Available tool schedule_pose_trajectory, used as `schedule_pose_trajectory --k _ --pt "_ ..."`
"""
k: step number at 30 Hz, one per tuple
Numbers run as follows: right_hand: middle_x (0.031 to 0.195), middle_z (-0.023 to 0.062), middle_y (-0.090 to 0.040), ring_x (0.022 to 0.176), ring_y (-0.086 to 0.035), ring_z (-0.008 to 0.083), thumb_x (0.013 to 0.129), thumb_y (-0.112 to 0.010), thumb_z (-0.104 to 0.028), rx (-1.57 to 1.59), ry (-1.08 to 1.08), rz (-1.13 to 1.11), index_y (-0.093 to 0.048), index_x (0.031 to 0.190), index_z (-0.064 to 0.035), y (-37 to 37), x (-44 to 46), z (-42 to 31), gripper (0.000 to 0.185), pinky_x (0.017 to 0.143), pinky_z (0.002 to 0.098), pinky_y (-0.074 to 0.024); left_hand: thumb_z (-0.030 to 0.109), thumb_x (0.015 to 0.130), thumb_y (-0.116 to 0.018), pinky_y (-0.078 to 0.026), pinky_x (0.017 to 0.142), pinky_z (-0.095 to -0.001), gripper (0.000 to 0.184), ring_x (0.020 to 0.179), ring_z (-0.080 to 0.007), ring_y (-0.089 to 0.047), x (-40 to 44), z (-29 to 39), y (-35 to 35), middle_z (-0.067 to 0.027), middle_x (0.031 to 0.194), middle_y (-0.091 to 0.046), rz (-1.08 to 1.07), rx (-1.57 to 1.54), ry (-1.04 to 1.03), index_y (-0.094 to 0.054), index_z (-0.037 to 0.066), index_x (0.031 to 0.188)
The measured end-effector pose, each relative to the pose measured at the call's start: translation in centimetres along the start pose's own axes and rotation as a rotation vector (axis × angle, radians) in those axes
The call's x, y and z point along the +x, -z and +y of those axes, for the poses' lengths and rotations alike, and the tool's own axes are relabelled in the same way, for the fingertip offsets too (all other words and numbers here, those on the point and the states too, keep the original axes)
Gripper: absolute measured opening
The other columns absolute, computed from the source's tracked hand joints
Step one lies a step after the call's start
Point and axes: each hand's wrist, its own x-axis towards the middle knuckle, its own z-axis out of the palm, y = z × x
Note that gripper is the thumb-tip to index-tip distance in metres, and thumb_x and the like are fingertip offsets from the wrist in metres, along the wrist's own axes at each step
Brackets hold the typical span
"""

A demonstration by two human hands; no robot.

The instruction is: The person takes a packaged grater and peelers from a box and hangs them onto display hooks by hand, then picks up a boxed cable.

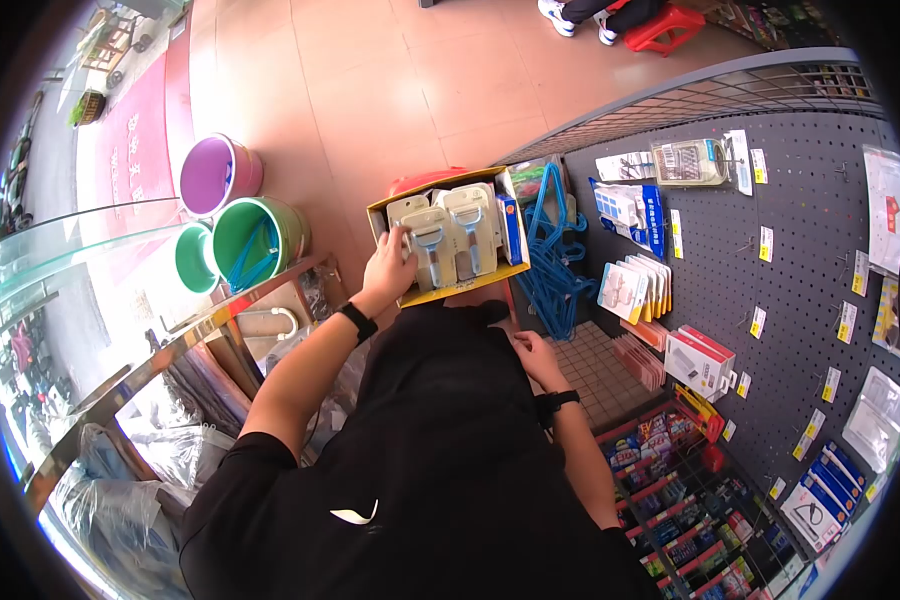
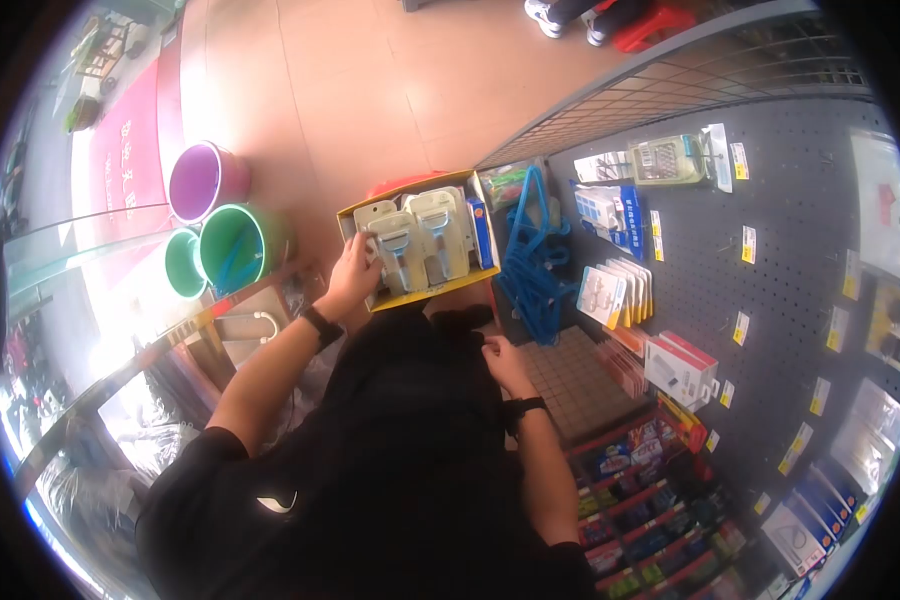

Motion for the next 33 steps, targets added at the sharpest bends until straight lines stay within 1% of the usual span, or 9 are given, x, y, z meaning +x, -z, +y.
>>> schedule_pose_trajectory --k 2,7,13,14,16,20,23,28,33 --pt "0.105 0.0137 -0.072 0.094 -0.070 0.0220 0.095 -0.063 -0.022 0.009 0.018 0.004 -0.065 0.121 -0.0014 0.3 -0.5 -0.3 0.033 0.085 0.0335 -0.0529 0.019 0.087 -0.065 -0.053 0.087 -0.0454 0.050 0.104 -0.0373 -0.062 0.9 1.2 0.3 -0.0179 0.116 -0.057 0.149 0.212 -0.162 -0.047 0.014 0.134" --pt "0.103 0.0139 -0.072 0.092 -0.069 0.0219 0.096 -0.062 -0.021 0.043 0.055 0.100 -0.064 0.121 -0.0006 1.5 0.2 -0.1 0.033 0.084 0.0344 -0.0533 0.021 0.084 -0.071 -0.051 0.090 -0.0471 0.051 0.114 -0.0387 -0.057 2.2 2.6 0.4 -0.0165 0.127 -0.051 0.109 0.279 -0.118 -0.049 0.014 0.130" --pt "0.100 0.0123 -0.071 0.088 -0.069 0.0204 0.097 -0.062 -0.023 -0.010 0.102 0.176 -0.065 0.120 -0.0005 2.5 0.1 -2.0 0.032 0.081 0.0334 -0.0542 0.014 0.081 -0.069 -0.052 0.087 -0.0480 0.040 0.108 -0.0414 -0.061 1.6 1.5 0.5 -0.0195 0.111 -0.063 0.024 0.167 -0.218 -0.052 0.008 0.117" --pt "0.101 0.0150 -0.073 0.094 -0.071 0.0287 0.095 -0.064 -0.030 0.006 0.106 0.185 -0.066 0.118 -0.0065 2.3 0.3 -1.9 0.033 0.085 0.0375 -0.0543 0.011 0.079 -0.069 -0.052 0.085 -0.0493 0.040 0.107 -0.0432 -0.061 1.2 1.9 0.6 -0.0214 0.110 -0.066 -0.053 0.079 -0.175 -0.051 0.007 0.114" --pt "0.104 0.0156 -0.074 0.098 -0.072 0.0295 0.094 -0.065 -0.029 0.019 0.118 0.181 -0.067 0.117 -0.0066 2.3 -0.8 -4.2 0.032 0.086 0.0381 -0.0546 0.011 0.079 -0.067 -0.052 0.079 -0.0493 0.035 0.099 -0.0453 -0.064 0.8 1.3 0.4 -0.0225 0.102 -0.068 -0.142 0.006 -0.169 -0.051 0.004 0.109" --pt "0.100 0.0167 -0.074 0.097 -0.071 0.0337 0.093 -0.065 -0.024 0.013 0.153 0.164 -0.067 0.112 -0.0034 2.2 -1.9 -7.1 0.029 0.084 0.0416 -0.0549 0.015 0.080 -0.070 -0.054 0.075 -0.0421 0.028 0.086 -0.0362 -0.069 -0.6 2.8 1.1 -0.0180 0.090 -0.069 -0.122 -0.033 -0.183 -0.057 0.003 0.102" --pt "0.102 0.0147 -0.073 0.097 -0.071 0.0285 0.096 -0.063 -0.023 -0.019 0.235 0.142 -0.064 0.118 -0.0024 2.6 -2.1 -7.9 0.031 0.084 0.0369 -0.0548 0.006 0.083 -0.070 -0.051 0.069 -0.0305 0.019 0.075 -0.0147 -0.062 -1.8 6.4 2.7 -0.0079 0.082 -0.065 -0.089 -0.200 -0.182 -0.059 0.002 0.098" --pt "0.111 0.0147 -0.070 0.100 -0.070 0.0278 0.094 -0.068 -0.023 0.020 0.340 0.125 -0.060 0.125 -0.0031 4.6 -3.9 -11.2 0.039 0.087 0.0365 -0.0546 0.004 0.090 -0.066 -0.046 0.071 -0.0230 0.009 0.076 -0.0079 -0.057 -1.8 11.5 4.9 0.0005 0.083 -0.062 -0.191 -0.497 -0.167 -0.060 0.002 0.097" --pt "0.123 0.0126 -0.063 0.105 -0.066 0.0251 0.090 -0.075 -0.029 0.020 0.537 0.145 -0.054 0.136 -0.0052 6.5 -6.2 -13.8 0.056 0.092 0.0366 -0.0541 0.005 0.092 -0.065 -0.046 0.074 -0.0226 0.007 0.079 -0.0074 -0.059 -3.9 18.5 6.4 0.0006 0.087 -0.064 -0.375 -0.681 -0.218 -0.061 0.004 0.098"
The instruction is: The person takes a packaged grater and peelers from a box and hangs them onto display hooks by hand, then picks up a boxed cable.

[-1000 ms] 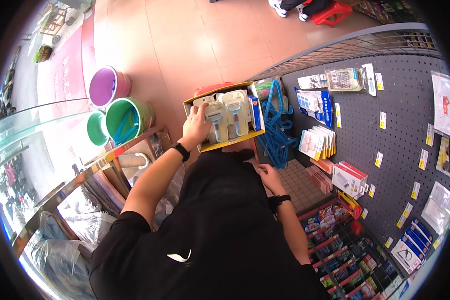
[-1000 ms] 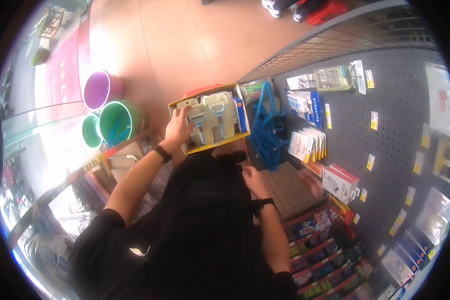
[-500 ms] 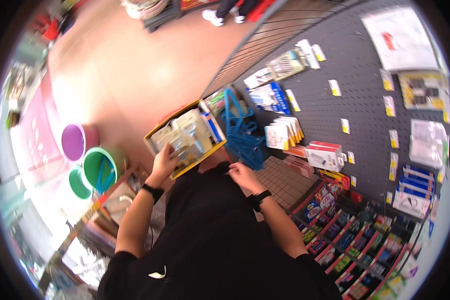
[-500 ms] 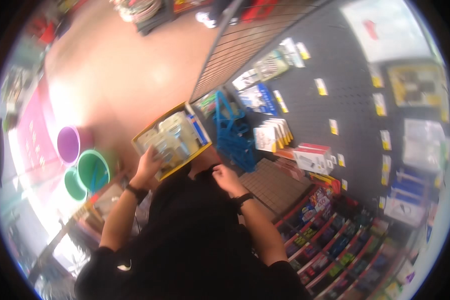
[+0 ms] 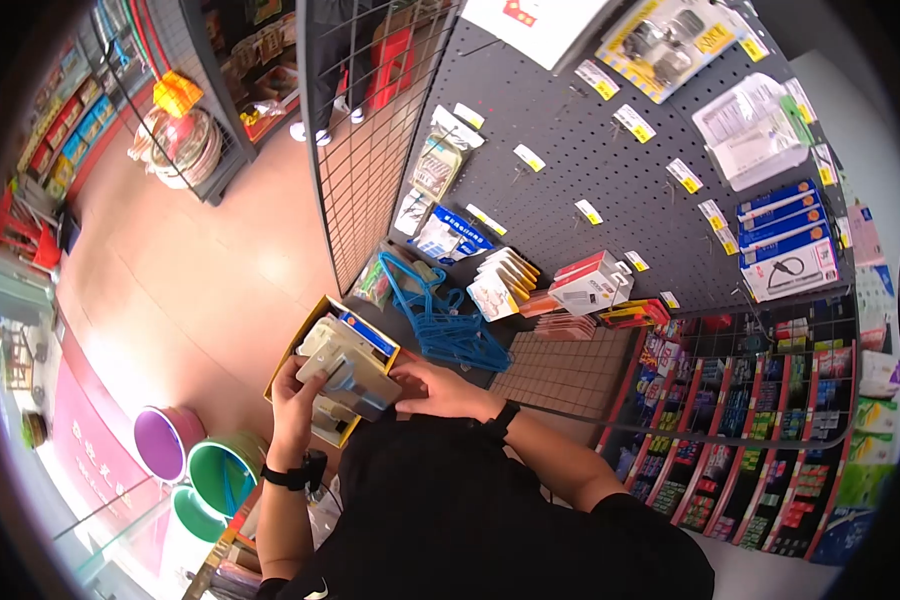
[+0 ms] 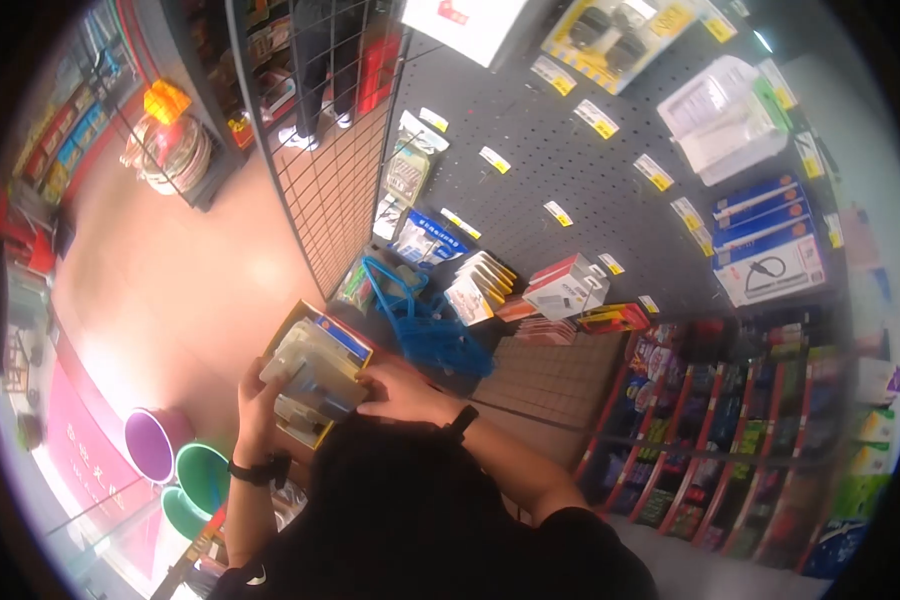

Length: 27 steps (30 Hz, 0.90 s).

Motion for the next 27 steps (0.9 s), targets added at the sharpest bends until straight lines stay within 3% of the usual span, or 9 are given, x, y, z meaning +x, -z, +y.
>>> schedule_pose_trajectory --k 2,4,6,7,12,15,19,22,27 --pt "0.122 0.0111 -0.063 0.105 -0.066 0.0222 0.091 -0.075 -0.030 0.237 0.031 -0.063 -0.052 0.138 -0.0054 1.3 -0.7 -3.0 0.058 0.093 0.0358 -0.0538 0.005 0.093 -0.065 -0.047 0.075 -0.0233 0.008 0.081 -0.0075 -0.060 0.0 1.0 -1.7 -0.0013 0.091 -0.067 -0.082 -0.156 0.037 -0.061 0.004 0.100" --pt "0.118 0.0097 -0.065 0.103 -0.065 0.0177 0.091 -0.076 -0.029 0.216 0.088 -0.008 -0.056 0.133 -0.0036 1.9 -1.4 -3.6 0.053 0.089 0.0327 -0.0536 0.004 0.093 -0.063 -0.049 0.082 -0.0258 0.013 0.088 -0.0107 -0.064 0.2 0.9 -2.6 -0.0038 0.098 -0.070 -0.134 -0.245 0.105 -0.062 0.003 0.106" --pt "0.113 0.0092 -0.068 0.101 -0.064 0.0149 0.091 -0.076 -0.029 0.191 -0.037 -0.058 -0.062 0.125 -0.0014 2.5 -2.1 -4.0 0.046 0.086 0.0301 -0.0526 0.004 0.094 -0.062 -0.050 0.084 -0.0268 0.017 0.092 -0.0125 -0.066 0.0 1.6 -4.4 -0.0056 0.104 -0.071 -0.159 -0.335 0.098 -0.062 0.002 0.110" --pt "0.108 0.0087 -0.070 0.099 -0.063 0.0127 0.091 -0.076 -0.030 0.248 -0.035 -0.017 -0.066 0.119 0.0001 3.0 -2.8 -4.8 0.042 0.086 0.0293 -0.0508 0.006 0.097 -0.061 -0.051 0.090 -0.0292 0.021 0.102 -0.0148 -0.066 0.1 1.4 -4.8 -0.0084 0.114 -0.070 -0.216 -0.357 0.072 -0.062 0.001 0.117" --pt "0.114 0.0077 -0.069 0.102 -0.062 0.0128 0.093 -0.074 -0.032 0.309 -0.005 0.068 -0.065 0.122 0.0010 3.7 -4.9 -2.9 0.045 0.089 0.0306 -0.0501 0.015 0.103 -0.058 -0.049 0.100 -0.0347 0.035 0.114 -0.0186 -0.063 0.1 1.5 -7.3 -0.0091 0.127 -0.066 -0.314 -0.337 0.085 -0.056 -0.001 0.134" --pt "0.110 0.0083 -0.072 0.100 -0.066 0.0142 0.091 -0.074 -0.038 0.563 -0.018 0.158 -0.067 0.123 -0.0019 4.0 -5.8 -2.6 0.049 0.088 0.0306 -0.0510 0.021 0.102 -0.060 -0.049 0.099 -0.0356 0.042 0.115 -0.0180 -0.062 -0.9 1.8 -9.4 -0.0080 0.129 -0.064 -0.364 -0.209 0.122 -0.051 0.001 0.138" --pt "0.111 0.0039 -0.067 0.097 -0.061 0.0079 0.095 -0.073 -0.027 0.635 -0.021 0.226 -0.059 0.132 0.0010 4.7 -6.5 -1.2 0.049 0.084 0.0258 -0.0513 0.012 0.100 -0.062 -0.049 0.095 -0.0310 0.038 0.111 -0.0152 -0.062 -1.8 1.7 -11.8 -0.0076 0.123 -0.065 -0.497 0.004 0.196 -0.052 -0.001 0.134" --pt "0.110 0.0039 -0.067 0.097 -0.062 0.0084 0.095 -0.073 -0.027 0.683 0.038 0.265 -0.059 0.131 0.0014 6.0 -7.7 -1.5 0.048 0.084 0.0264 -0.0516 0.013 0.099 -0.060 -0.049 0.090 -0.0314 0.035 0.102 -0.0140 -0.061 -3.1 2.1 -14.5 -0.0069 0.114 -0.066 -0.532 0.108 0.189 -0.057 -0.002 0.130" --pt "0.111 0.0045 -0.068 0.097 -0.062 0.0086 0.096 -0.072 -0.028 0.629 0.038 0.277 -0.059 0.131 0.0017 7.0 -9.3 0.1 0.048 0.083 0.0266 -0.0518 0.009 0.098 -0.059 -0.050 0.092 -0.0323 0.036 0.107 -0.0158 -0.061 -3.1 1.1 -16.8 -0.0091 0.119 -0.066 -0.528 0.152 0.188 -0.055 -0.003 0.132"
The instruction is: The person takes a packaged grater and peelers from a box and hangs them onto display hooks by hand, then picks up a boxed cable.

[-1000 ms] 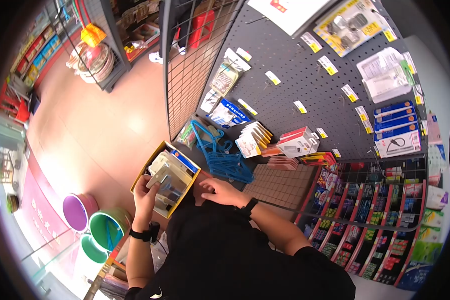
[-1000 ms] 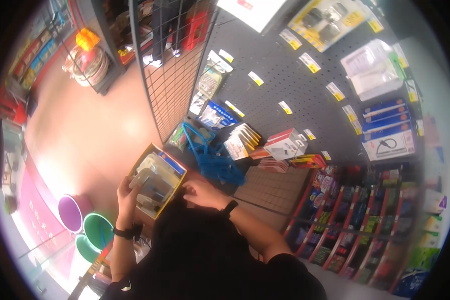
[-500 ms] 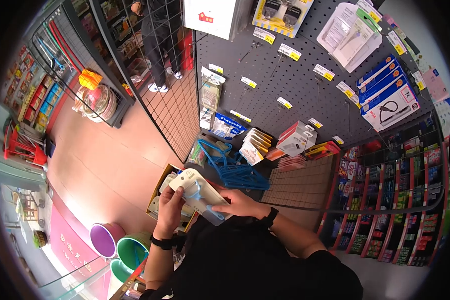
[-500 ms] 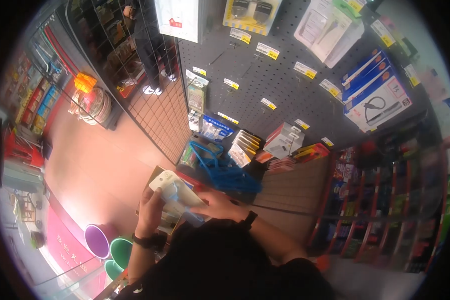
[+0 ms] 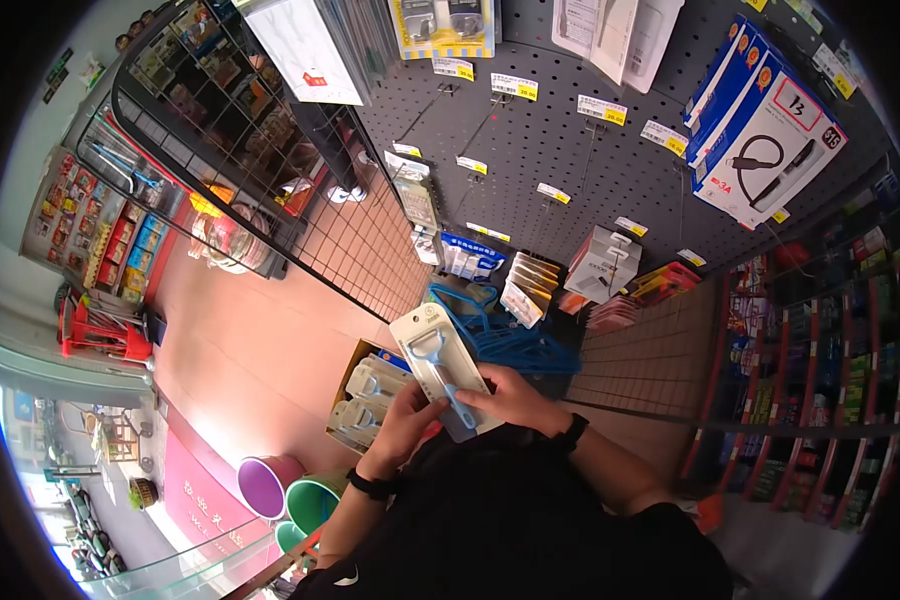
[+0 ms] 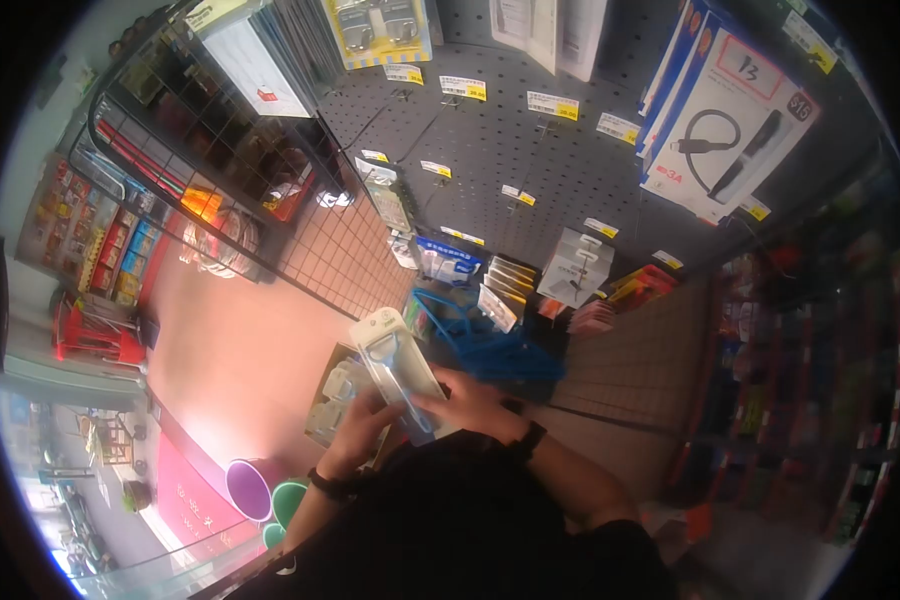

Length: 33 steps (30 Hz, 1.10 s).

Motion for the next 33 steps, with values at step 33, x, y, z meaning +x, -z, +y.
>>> schedule_pose_trajectory --k 33 --pt "0.108 0.0076 -0.070 0.096 -0.065 0.0116 0.096 -0.071 -0.031 -0.058 0.000 0.040 -0.061 0.128 -0.0009 8.2 -3.2 1.5 0.045 0.084 0.0292 -0.0532 0.008 0.098 -0.064 -0.045 0.105 -0.0329 0.044 0.119 -0.0162 -0.058 4.8 -0.1 -7.4 -0.0091 0.129 -0.061 0.021 -0.030 0.057 -0.048 -0.002 0.138"
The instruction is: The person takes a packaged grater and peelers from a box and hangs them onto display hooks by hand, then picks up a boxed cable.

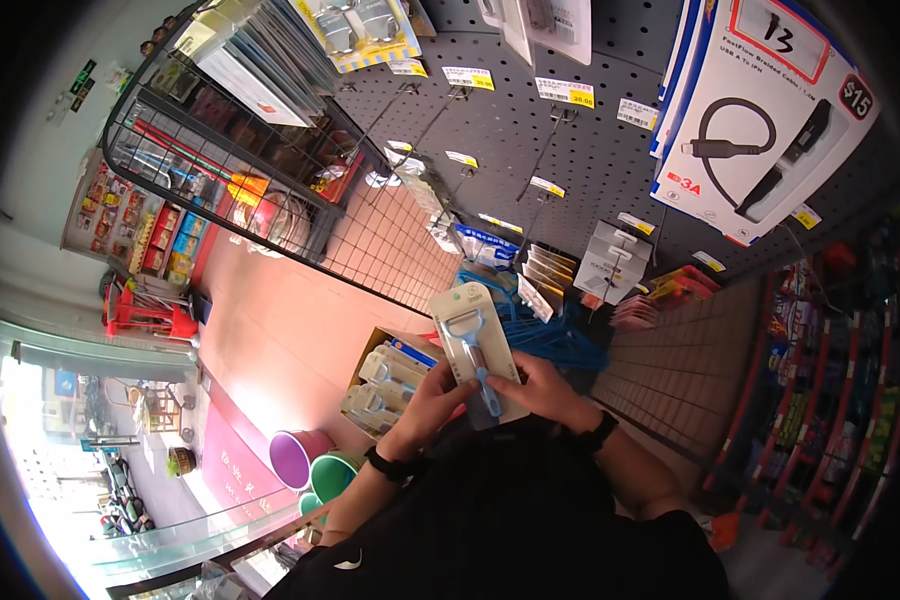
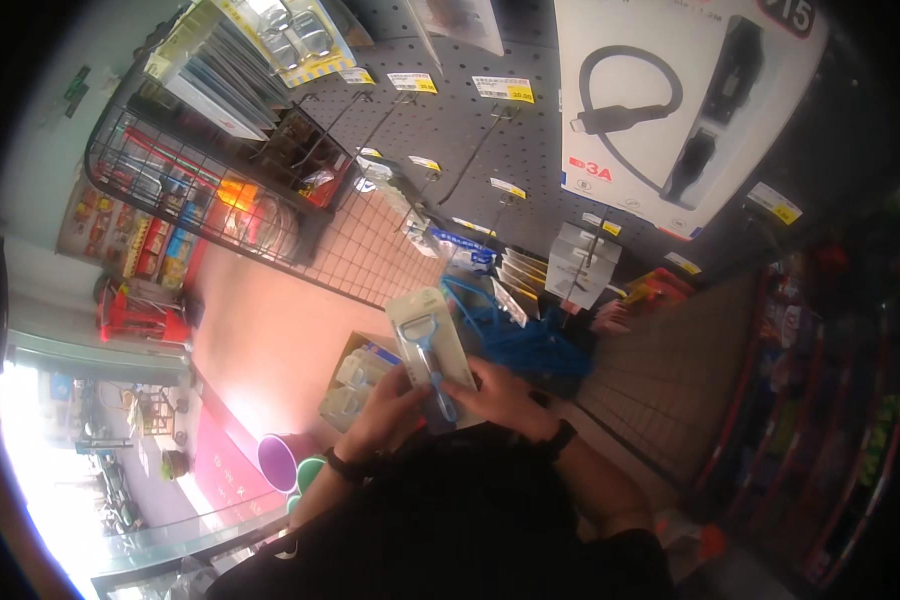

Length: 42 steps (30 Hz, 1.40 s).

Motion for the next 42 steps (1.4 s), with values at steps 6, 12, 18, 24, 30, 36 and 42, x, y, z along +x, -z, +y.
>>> schedule_pose_trajectory --k 6,12,18,24,30,36,42 --pt "0.110 0.0093 -0.071 0.097 -0.066 0.0127 0.097 -0.070 -0.032 0.069 0.040 0.004 -0.061 0.128 -0.0006 0.0 -0.3 -0.9 0.045 0.084 0.0297 -0.0538 0.008 0.098 -0.063 -0.045 0.105 -0.0330 0.044 0.120 -0.0169 -0.058 0.0 0.1 -0.1 -0.0098 0.130 -0.060 0.019 0.040 0.000 -0.048 -0.002 0.138" --pt "0.107 0.0101 -0.071 0.094 -0.067 0.0131 0.096 -0.070 -0.033 0.042 0.134 0.051 -0.061 0.128 -0.0006 0.2 -0.5 -1.1 0.046 0.081 0.0299 -0.0546 0.008 0.098 -0.063 -0.046 0.104 -0.0331 0.043 0.119 -0.0164 -0.058 0.2 0.6 -0.6 -0.0094 0.128 -0.061 -0.009 0.014 0.007 -0.049 -0.002 0.137" --pt "0.106 0.0092 -0.071 0.093 -0.067 0.0122 0.096 -0.070 -0.033 0.034 0.068 0.050 -0.061 0.128 -0.0007 0.2 -0.8 -1.3 0.046 0.080 0.0291 -0.0541 0.008 0.098 -0.062 -0.047 0.104 -0.0338 0.043 0.119 -0.0168 -0.058 0.2 0.8 -0.5 -0.0096 0.129 -0.061 -0.035 0.089 0.002 -0.049 -0.003 0.138" --pt "0.104 0.0127 -0.073 0.093 -0.071 0.0199 0.094 -0.070 -0.040 0.016 0.044 0.069 -0.063 0.126 -0.0047 -0.1 -0.7 -0.9 0.048 0.081 0.0336 -0.0550 0.008 0.098 -0.062 -0.047 0.104 -0.0337 0.044 0.119 -0.0171 -0.058 -0.1 1.1 -0.5 -0.0103 0.130 -0.061 -0.032 0.054 -0.010 -0.048 -0.003 0.139" --pt "0.104 0.0082 -0.071 0.093 -0.067 0.0121 0.097 -0.069 -0.033 -0.071 -0.027 0.045 -0.061 0.128 -0.0014 -0.5 -0.7 -0.9 0.045 0.080 0.0296 -0.0542 0.009 0.098 -0.064 -0.047 0.104 -0.0336 0.045 0.119 -0.0173 -0.059 0.2 -0.5 0.8 -0.0108 0.130 -0.061 -0.043 0.023 -0.046 -0.048 -0.003 0.139" --pt "0.105 0.0078 -0.070 0.093 -0.066 0.0119 0.098 -0.068 -0.032 -0.071 -0.009 0.052 -0.061 0.127 -0.0015 -1.2 -0.7 -0.7 0.043 0.080 0.0297 -0.0539 0.010 0.097 -0.064 -0.047 0.103 -0.0333 0.044 0.117 -0.0174 -0.060 0.0 -0.6 1.4 -0.0105 0.128 -0.062 -0.058 -0.015 -0.024 -0.051 -0.004 0.137" --pt "0.097 0.0127 -0.073 0.084 -0.070 0.0174 0.094 -0.070 -0.038 -0.019 0.035 0.108 -0.064 0.123 -0.0023 -2.4 -0.9 -0.8 0.046 0.073 0.0327 -0.0542 0.009 0.098 -0.063 -0.047 0.103 -0.0333 0.044 0.117 -0.0168 -0.060 -0.4 -0.4 1.7 -0.0104 0.128 -0.062 -0.095 -0.056 -0.035 -0.049 -0.003 0.138"
